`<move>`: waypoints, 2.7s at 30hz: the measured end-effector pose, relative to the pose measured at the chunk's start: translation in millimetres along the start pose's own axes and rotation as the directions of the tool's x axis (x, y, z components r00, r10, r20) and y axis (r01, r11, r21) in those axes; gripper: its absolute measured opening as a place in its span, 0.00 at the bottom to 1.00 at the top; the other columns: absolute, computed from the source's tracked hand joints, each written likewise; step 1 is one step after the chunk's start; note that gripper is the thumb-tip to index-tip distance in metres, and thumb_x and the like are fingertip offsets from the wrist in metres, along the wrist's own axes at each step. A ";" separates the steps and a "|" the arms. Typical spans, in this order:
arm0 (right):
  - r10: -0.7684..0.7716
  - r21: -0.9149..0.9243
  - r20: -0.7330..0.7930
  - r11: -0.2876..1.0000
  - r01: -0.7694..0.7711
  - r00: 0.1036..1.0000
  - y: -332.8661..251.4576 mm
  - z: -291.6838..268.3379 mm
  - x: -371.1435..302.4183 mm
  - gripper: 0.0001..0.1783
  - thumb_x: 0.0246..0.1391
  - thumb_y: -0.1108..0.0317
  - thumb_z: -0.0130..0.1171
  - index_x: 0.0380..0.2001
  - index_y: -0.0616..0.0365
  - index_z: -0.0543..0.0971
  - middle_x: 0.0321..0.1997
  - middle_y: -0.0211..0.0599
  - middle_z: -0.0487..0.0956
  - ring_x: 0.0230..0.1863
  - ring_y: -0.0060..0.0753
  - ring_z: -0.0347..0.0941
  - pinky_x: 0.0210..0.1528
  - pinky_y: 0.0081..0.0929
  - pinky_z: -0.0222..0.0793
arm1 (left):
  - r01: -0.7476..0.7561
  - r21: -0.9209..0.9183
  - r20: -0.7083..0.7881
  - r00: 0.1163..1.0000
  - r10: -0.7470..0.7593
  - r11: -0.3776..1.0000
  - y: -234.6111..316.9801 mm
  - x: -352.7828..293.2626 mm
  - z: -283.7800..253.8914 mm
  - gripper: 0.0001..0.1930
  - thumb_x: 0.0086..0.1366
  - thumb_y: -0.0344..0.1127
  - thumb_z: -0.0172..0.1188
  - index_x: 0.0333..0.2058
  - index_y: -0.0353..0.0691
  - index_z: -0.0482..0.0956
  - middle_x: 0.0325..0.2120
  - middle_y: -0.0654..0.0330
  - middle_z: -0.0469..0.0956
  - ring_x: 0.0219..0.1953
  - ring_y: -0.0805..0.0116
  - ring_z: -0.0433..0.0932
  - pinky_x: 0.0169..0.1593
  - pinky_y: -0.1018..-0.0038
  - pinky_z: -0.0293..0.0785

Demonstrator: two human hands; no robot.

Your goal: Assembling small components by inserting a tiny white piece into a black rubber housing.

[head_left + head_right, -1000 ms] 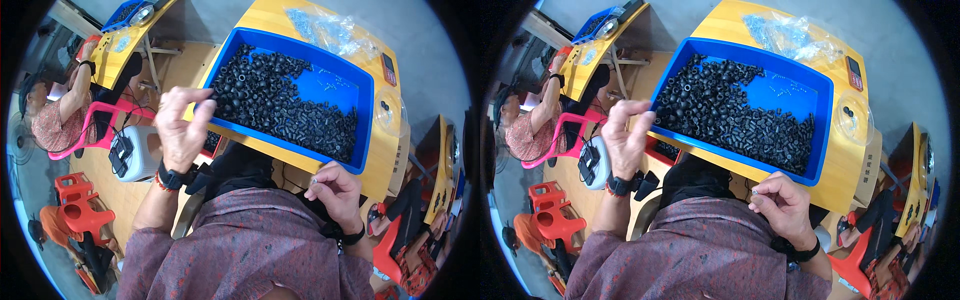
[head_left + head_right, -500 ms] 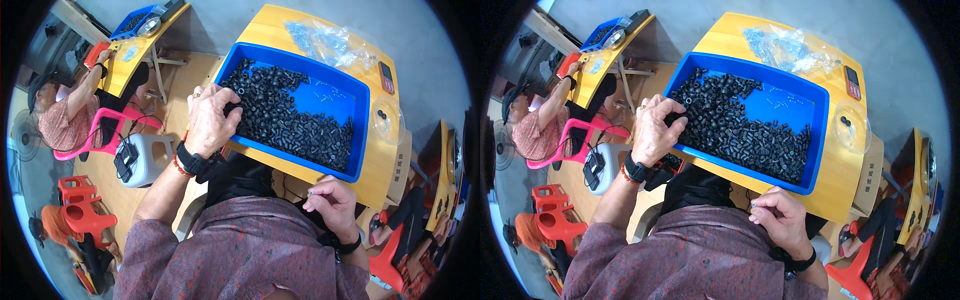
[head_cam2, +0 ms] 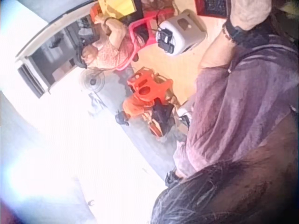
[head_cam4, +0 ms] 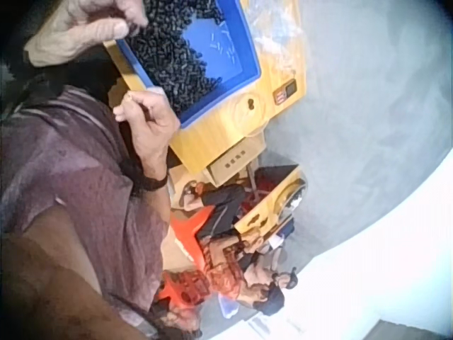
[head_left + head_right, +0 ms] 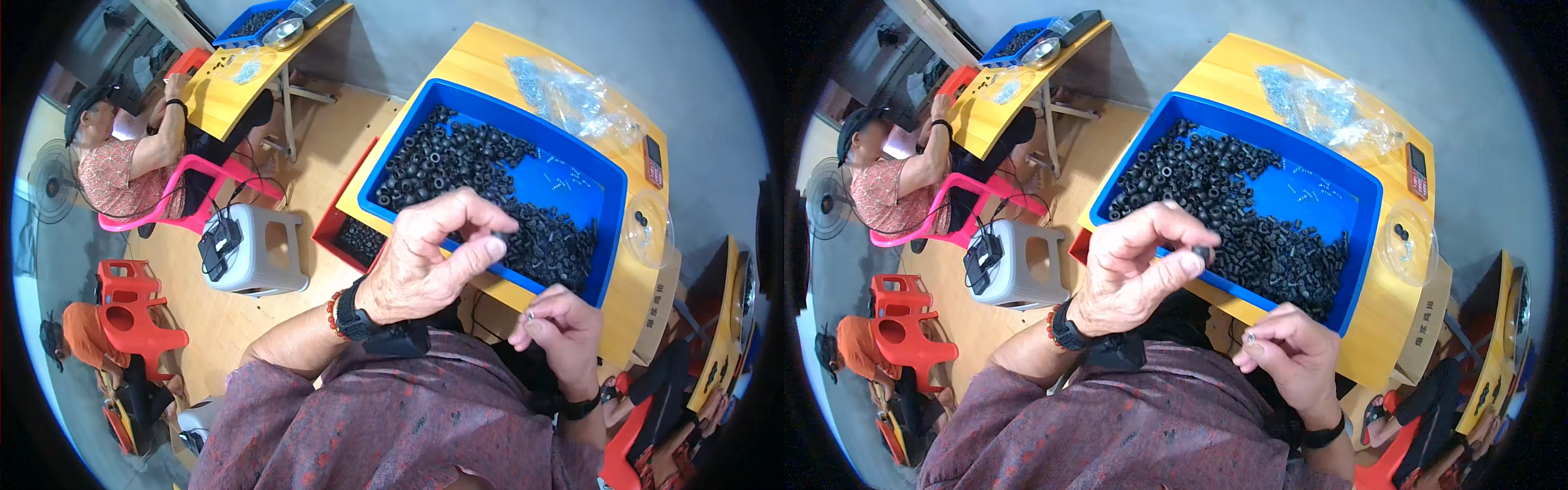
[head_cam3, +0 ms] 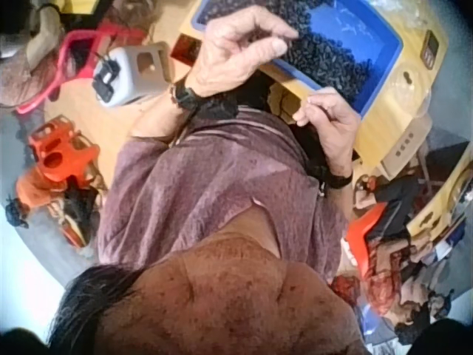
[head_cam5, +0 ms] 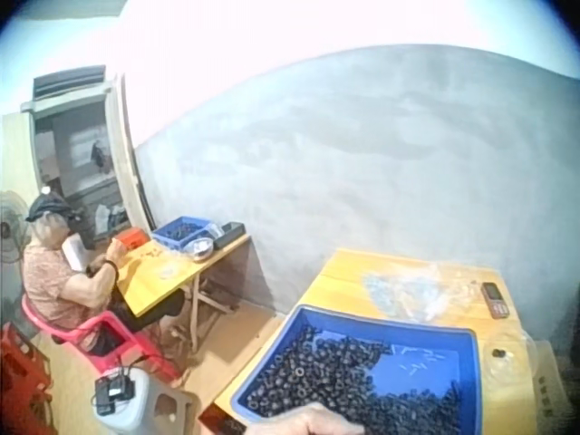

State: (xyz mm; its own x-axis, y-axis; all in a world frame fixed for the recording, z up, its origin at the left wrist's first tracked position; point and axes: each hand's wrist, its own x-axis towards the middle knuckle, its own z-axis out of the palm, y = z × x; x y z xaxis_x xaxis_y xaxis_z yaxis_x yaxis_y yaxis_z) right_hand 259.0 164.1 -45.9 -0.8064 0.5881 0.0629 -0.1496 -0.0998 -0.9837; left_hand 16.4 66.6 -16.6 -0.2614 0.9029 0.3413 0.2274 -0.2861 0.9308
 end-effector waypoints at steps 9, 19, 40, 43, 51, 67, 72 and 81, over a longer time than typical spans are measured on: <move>-0.025 -0.132 -0.055 0.991 0.017 0.998 -15.0 5.1 29.6 0.05 0.62 0.83 0.62 0.40 0.68 0.82 0.41 0.39 0.80 0.36 0.24 0.83 0.36 0.20 0.81 | 0.326 -0.678 0.128 0.935 -0.332 0.659 -33.8 -32.3 38.9 0.13 0.71 0.29 0.65 0.52 0.33 0.81 0.42 0.56 0.84 0.41 0.72 0.83 0.49 0.74 0.82; -0.143 -0.392 -0.043 0.913 0.115 0.989 -6.2 14.0 43.6 0.06 0.57 0.82 0.66 0.38 0.63 0.84 0.39 0.37 0.81 0.34 0.25 0.81 0.35 0.22 0.78 | 0.276 -0.659 0.047 0.943 -0.328 0.700 -43.5 -40.8 39.3 0.16 0.63 0.22 0.71 0.48 0.35 0.80 0.41 0.60 0.83 0.43 0.75 0.81 0.50 0.75 0.81; -0.242 -0.572 0.049 0.789 0.226 0.969 -3.4 16.1 48.0 0.10 0.55 0.79 0.68 0.41 0.60 0.86 0.38 0.39 0.83 0.35 0.27 0.82 0.35 0.25 0.77 | 0.238 -0.603 0.000 0.954 -0.298 0.761 -43.4 -41.4 37.5 0.14 0.61 0.19 0.72 0.42 0.37 0.79 0.42 0.58 0.82 0.44 0.73 0.81 0.51 0.74 0.79; -0.253 -0.477 0.027 0.847 0.235 0.967 -4.1 12.8 48.6 0.09 0.55 0.79 0.69 0.40 0.59 0.87 0.38 0.38 0.83 0.37 0.26 0.81 0.38 0.23 0.76 | 0.245 -0.597 -0.009 0.950 -0.312 0.764 -42.5 -42.0 37.8 0.14 0.60 0.20 0.73 0.42 0.37 0.79 0.42 0.59 0.82 0.44 0.74 0.80 0.51 0.74 0.79; -0.164 -0.331 -0.010 0.931 0.151 0.986 6.4 20.2 47.8 0.09 0.55 0.76 0.71 0.40 0.59 0.88 0.40 0.36 0.83 0.39 0.22 0.79 0.41 0.20 0.75 | 0.227 -0.599 -0.012 0.956 -0.292 0.768 -44.2 -40.7 39.5 0.13 0.62 0.19 0.72 0.43 0.36 0.79 0.37 0.66 0.80 0.41 0.80 0.80 0.48 0.79 0.80; -0.075 -0.246 -0.025 0.967 0.067 0.997 5.3 19.5 46.2 0.11 0.56 0.79 0.69 0.42 0.59 0.87 0.41 0.34 0.82 0.40 0.22 0.79 0.42 0.21 0.77 | 0.348 -0.644 0.043 0.906 -0.422 0.682 -46.0 -41.5 37.4 0.14 0.61 0.17 0.71 0.42 0.36 0.79 0.37 0.63 0.82 0.39 0.74 0.83 0.48 0.74 0.84; -0.062 -0.364 -0.022 0.930 0.050 0.998 0.1 20.0 46.3 0.12 0.55 0.79 0.68 0.43 0.58 0.88 0.40 0.34 0.82 0.40 0.24 0.80 0.40 0.22 0.76 | 0.328 -0.631 0.027 0.915 -0.402 0.703 -45.4 -42.3 37.9 0.13 0.62 0.18 0.71 0.43 0.37 0.79 0.37 0.66 0.81 0.38 0.82 0.80 0.45 0.80 0.80; -0.242 -0.565 0.149 0.775 0.283 0.959 -9.3 13.8 53.0 0.10 0.54 0.79 0.69 0.40 0.59 0.87 0.36 0.37 0.82 0.35 0.30 0.81 0.36 0.24 0.75 | 0.335 -0.619 0.033 0.915 -0.403 0.710 -44.2 -42.2 37.0 0.12 0.63 0.18 0.70 0.43 0.36 0.80 0.36 0.65 0.83 0.38 0.80 0.82 0.46 0.79 0.81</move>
State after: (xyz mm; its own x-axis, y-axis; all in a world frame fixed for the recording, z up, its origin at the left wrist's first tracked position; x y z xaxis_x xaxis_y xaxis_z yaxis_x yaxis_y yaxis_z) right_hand 209.8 185.1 -31.1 -0.8224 0.4682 0.3232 -0.0211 0.5426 -0.8397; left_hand 52.1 53.0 -76.9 -0.2995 0.9518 -0.0669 -0.5068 -0.0993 0.8563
